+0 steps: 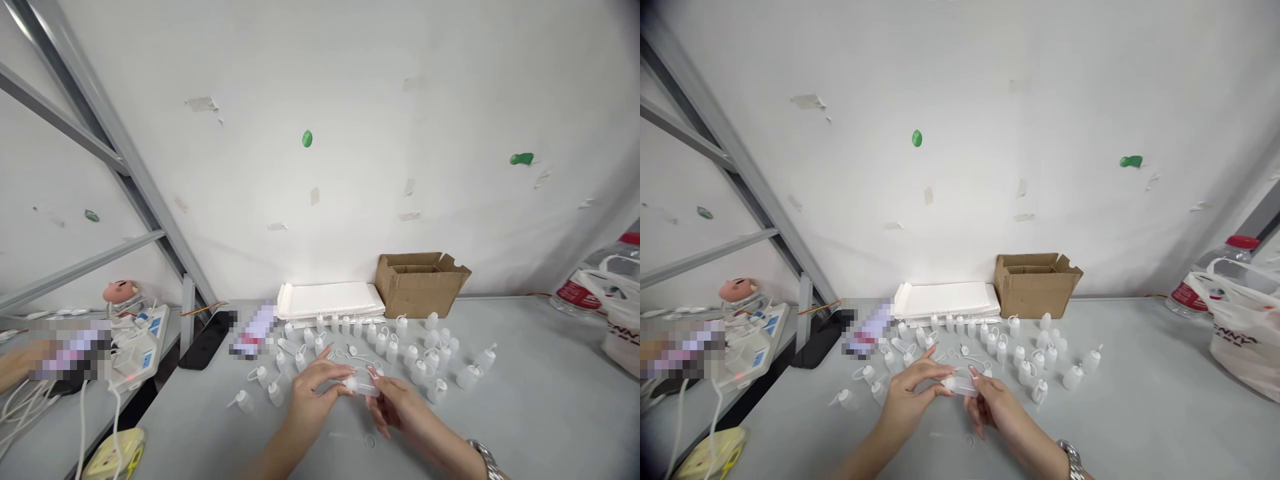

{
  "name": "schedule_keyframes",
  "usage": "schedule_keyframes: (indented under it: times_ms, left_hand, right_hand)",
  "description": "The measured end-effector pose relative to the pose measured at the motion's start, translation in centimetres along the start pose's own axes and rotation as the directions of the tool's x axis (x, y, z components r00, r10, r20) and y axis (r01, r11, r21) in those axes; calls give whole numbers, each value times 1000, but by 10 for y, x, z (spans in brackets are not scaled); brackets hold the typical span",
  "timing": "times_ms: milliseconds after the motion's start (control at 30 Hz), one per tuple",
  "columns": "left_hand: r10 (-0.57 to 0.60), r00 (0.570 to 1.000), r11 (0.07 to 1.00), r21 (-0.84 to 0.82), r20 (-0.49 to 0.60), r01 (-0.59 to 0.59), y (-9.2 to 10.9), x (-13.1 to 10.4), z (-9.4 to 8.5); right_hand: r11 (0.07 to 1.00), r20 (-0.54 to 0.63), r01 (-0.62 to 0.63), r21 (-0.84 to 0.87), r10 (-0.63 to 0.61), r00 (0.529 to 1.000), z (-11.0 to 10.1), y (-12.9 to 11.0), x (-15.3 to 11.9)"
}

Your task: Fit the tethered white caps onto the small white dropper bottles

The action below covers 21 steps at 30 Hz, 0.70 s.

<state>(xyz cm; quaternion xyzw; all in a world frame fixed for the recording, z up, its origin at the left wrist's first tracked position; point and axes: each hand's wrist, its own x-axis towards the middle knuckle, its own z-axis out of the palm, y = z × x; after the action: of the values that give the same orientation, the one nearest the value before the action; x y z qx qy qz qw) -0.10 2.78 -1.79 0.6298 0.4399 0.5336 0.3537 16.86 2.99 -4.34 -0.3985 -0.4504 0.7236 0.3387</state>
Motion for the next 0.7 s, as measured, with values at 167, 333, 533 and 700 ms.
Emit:
schedule_keyframes:
  times_ms: [167, 333, 533, 700]
  left_hand:
    - [-255, 964, 966, -59, -68, 251, -7, 1, 2]
    - [-337, 940, 934, -143, -59, 326, -5, 2, 3]
    - [-205, 978, 973, -111, -21, 202, -3, -1, 2]
    - [-30, 999, 999, -28, 30, 30, -4, -2, 0]
  right_hand:
    - [972, -69, 180, -149, -192, 979, 2, -4, -2]
    - [950, -81, 203, -237, -228, 970, 4, -9, -5]
    - [981, -25, 124, -147, -129, 991, 0, 4, 1]
    - [987, 112, -56, 153, 39, 993, 1, 2, -3]
